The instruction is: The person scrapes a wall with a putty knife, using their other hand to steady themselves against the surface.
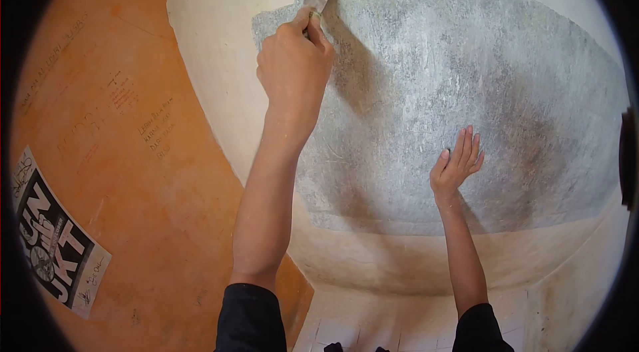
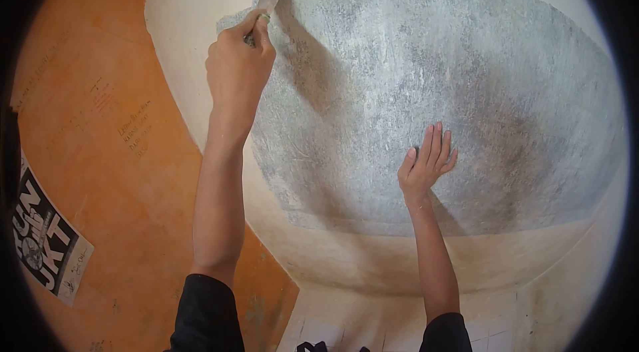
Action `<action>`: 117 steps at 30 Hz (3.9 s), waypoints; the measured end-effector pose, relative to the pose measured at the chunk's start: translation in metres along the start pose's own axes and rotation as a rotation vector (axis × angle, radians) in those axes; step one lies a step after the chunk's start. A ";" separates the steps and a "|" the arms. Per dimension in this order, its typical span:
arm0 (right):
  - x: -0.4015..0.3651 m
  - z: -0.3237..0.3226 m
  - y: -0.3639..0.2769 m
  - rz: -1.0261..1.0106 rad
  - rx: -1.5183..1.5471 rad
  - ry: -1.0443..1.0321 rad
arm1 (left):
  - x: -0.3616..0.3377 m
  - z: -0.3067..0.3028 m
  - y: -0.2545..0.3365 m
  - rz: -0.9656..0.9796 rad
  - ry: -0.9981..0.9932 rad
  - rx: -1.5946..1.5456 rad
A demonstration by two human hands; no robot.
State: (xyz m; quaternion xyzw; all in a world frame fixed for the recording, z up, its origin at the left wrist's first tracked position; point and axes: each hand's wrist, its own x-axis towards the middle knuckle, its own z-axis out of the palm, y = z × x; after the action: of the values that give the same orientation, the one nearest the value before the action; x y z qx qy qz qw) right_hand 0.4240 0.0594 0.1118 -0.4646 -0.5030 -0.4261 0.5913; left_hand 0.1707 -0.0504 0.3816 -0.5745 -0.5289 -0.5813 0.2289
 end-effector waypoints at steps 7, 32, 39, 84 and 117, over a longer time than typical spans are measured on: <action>0.006 0.003 -0.001 -0.002 -0.022 0.011 | 0.001 -0.005 -0.002 -0.037 -0.007 0.000; 0.001 0.002 -0.001 0.000 -0.038 0.011 | 0.004 -0.008 -0.016 -0.045 0.002 0.025; 0.005 0.002 0.000 0.007 -0.057 0.005 | -0.003 -0.007 -0.011 -0.031 -0.003 0.071; 0.002 0.001 -0.001 -0.023 -0.055 0.027 | 0.006 -0.013 -0.022 0.002 -0.033 0.059; 0.002 -0.004 -0.002 -0.009 -0.041 -0.005 | -0.004 0.007 -0.012 0.038 0.040 0.081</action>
State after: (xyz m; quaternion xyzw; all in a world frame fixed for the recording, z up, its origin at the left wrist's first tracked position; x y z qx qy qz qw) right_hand 0.4233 0.0547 0.1140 -0.4754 -0.4979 -0.4377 0.5784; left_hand 0.1642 -0.0414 0.3724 -0.5632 -0.5362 -0.5663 0.2732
